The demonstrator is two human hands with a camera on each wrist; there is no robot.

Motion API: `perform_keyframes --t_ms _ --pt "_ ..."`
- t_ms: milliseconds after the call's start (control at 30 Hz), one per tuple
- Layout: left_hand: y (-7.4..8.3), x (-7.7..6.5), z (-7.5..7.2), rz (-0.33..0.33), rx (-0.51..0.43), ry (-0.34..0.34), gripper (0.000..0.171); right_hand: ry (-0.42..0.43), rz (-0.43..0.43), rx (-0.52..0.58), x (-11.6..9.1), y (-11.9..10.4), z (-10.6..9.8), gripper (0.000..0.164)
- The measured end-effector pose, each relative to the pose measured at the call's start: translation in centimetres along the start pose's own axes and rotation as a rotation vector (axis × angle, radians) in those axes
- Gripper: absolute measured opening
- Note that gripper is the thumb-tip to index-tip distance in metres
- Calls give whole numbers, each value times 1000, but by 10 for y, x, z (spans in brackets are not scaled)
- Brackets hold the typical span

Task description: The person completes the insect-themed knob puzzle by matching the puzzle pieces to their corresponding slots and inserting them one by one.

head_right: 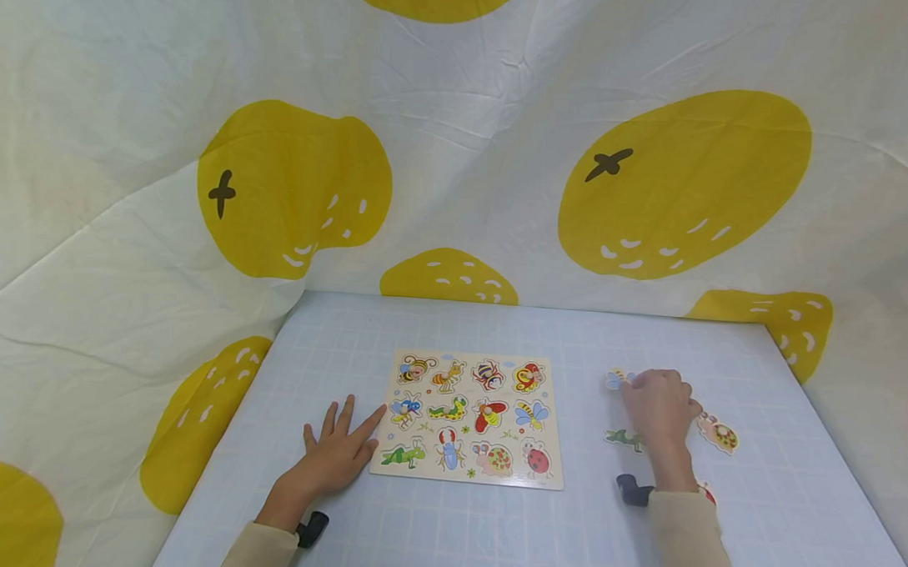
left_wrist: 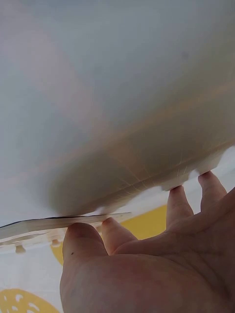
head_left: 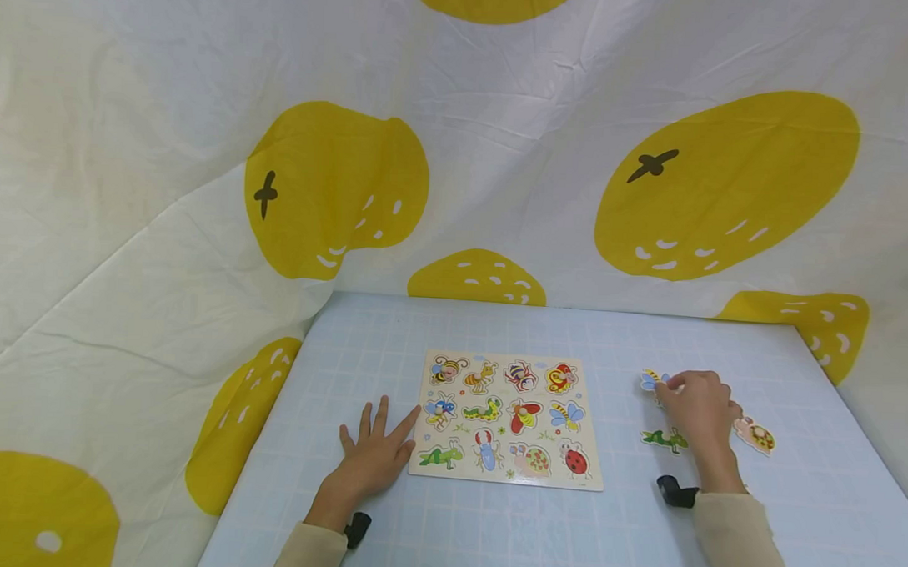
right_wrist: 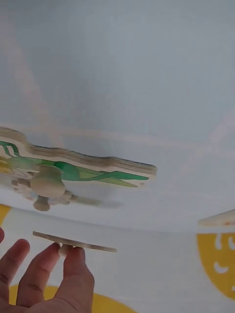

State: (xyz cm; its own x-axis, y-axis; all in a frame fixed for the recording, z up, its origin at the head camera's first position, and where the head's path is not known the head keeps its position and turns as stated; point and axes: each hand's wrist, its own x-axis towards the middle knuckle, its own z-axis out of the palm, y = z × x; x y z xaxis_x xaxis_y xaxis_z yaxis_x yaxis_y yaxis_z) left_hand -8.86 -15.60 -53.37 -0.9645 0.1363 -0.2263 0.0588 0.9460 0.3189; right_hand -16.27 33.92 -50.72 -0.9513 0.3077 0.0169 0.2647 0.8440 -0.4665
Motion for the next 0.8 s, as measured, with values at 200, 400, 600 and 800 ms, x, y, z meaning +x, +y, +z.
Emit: perform_keyframes --t_ms 200,400,600,800 --pt "1 -1 -1 -6 -7 -5 55 7 -35 7 -6 -7 6 31" --pt "3 -2 -4 -5 -13 -3 55 12 -49 4 -11 -15 11 29" --pt "2 -2 -3 -6 -1 -1 55 27 -76 4 -16 -23 16 27" --pt "1 -1 -3 -9 -6 -6 55 38 -115 10 -23 -29 18 26"
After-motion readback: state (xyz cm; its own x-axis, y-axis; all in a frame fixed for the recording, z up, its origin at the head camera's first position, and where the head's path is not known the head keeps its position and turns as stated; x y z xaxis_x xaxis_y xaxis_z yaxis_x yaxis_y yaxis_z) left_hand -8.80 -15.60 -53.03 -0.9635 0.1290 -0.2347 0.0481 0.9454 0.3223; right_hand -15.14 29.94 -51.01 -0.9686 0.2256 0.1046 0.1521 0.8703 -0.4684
